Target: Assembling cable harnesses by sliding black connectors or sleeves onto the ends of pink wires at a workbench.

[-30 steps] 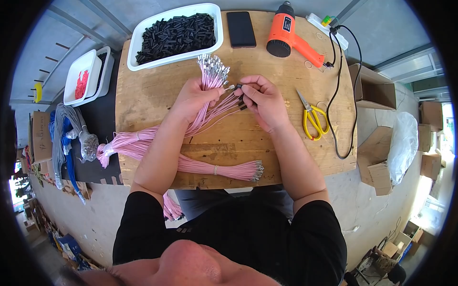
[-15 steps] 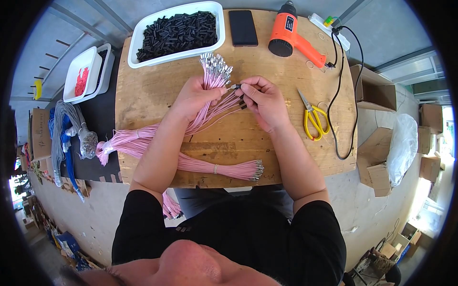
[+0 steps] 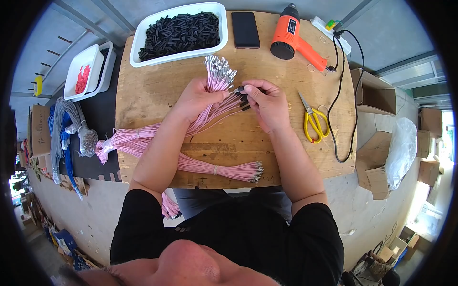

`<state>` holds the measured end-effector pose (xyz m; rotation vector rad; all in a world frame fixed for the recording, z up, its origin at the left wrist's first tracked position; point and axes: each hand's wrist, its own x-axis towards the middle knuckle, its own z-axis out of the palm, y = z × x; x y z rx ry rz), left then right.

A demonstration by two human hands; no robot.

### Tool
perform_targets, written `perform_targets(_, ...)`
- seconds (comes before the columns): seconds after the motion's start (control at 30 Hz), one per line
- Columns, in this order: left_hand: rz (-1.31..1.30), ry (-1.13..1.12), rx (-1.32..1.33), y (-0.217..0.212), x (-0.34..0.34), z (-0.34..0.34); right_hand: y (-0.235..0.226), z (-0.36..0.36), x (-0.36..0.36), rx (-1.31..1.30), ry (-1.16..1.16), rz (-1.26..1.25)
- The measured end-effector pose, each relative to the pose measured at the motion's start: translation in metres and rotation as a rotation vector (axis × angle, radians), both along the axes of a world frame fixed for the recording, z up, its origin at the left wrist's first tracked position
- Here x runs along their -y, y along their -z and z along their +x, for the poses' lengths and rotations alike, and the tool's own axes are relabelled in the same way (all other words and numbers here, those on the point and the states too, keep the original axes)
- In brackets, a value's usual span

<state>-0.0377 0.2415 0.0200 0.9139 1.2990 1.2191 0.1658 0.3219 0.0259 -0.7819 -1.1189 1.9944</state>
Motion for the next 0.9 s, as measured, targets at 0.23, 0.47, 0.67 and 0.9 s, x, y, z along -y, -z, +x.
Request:
perform_targets(0.23, -0.012, 0.002, -0.021, -0.005, 0.001, 0.002, 0.001, 0.001, -0.001, 0.024, 0.000, -0.007)
perform_targets(0.47, 0.000, 0.011, -0.048, -0.006, 0.001, 0.002, 0.000, -0.001, 0.000, 0.058, -0.026, -0.005)
perform_targets(0.67, -0.020, 0.019, 0.094, -0.003, -0.001, 0.001, 0.004, 0.002, -0.005, 0.006, 0.039, -0.018)
perform_targets(0.9, -0.008, 0.040, 0.063, 0.003, -0.001, -0.002, 0.001, 0.007, -0.012, -0.063, -0.046, -0.200)
